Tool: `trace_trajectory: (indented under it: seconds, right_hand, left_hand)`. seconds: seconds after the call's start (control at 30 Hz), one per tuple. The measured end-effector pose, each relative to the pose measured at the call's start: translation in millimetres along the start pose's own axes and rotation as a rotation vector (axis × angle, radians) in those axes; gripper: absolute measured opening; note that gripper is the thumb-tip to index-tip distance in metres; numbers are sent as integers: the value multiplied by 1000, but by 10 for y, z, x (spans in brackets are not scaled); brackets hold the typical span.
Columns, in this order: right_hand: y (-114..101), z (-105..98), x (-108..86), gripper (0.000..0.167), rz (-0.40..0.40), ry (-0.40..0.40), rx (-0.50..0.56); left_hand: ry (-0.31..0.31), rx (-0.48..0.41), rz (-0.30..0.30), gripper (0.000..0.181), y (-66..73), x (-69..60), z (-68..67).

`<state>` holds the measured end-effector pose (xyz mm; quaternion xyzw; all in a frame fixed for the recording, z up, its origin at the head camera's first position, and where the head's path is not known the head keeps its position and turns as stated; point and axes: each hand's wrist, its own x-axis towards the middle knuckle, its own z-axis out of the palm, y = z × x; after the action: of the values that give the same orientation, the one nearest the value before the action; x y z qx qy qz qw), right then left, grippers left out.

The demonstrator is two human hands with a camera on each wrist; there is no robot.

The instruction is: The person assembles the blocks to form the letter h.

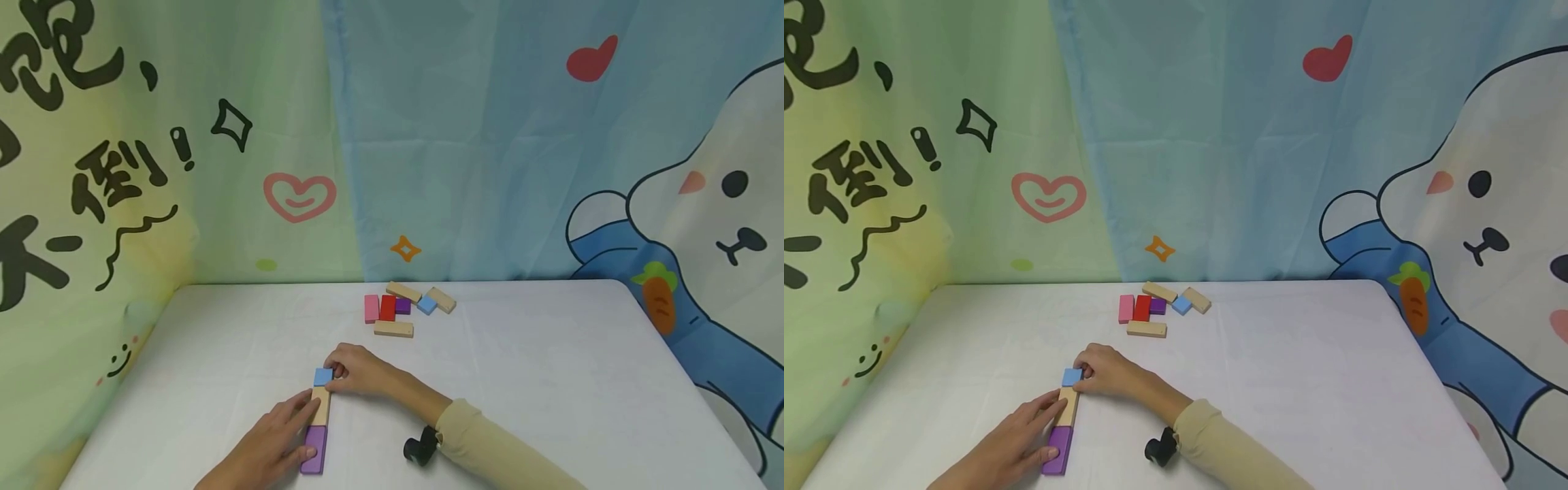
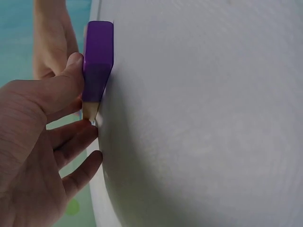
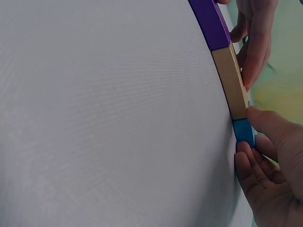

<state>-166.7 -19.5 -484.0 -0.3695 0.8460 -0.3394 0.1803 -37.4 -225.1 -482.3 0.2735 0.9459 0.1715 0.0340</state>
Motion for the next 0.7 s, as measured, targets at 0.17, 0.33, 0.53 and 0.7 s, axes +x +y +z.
trace_trajectory:
  seconds: [0.17,0.33,0.53,0.7]
  right_hand:
    - [-14,-8,-14,29,11,-9,8]
    - [-29,-11,-28,30,20,-18,-1]
    - [-9,10,-22,30,22,-16,-4]
    - [11,18,-11,31,20,-19,-4]
  left_hand:
    - [26,18,18,67,-7,-6,16]
    - [28,30,21,68,-3,-5,0]
    - [14,-13,-5,71,-9,1,-16]
    - [-35,-24,-23,75,-8,30,-49]
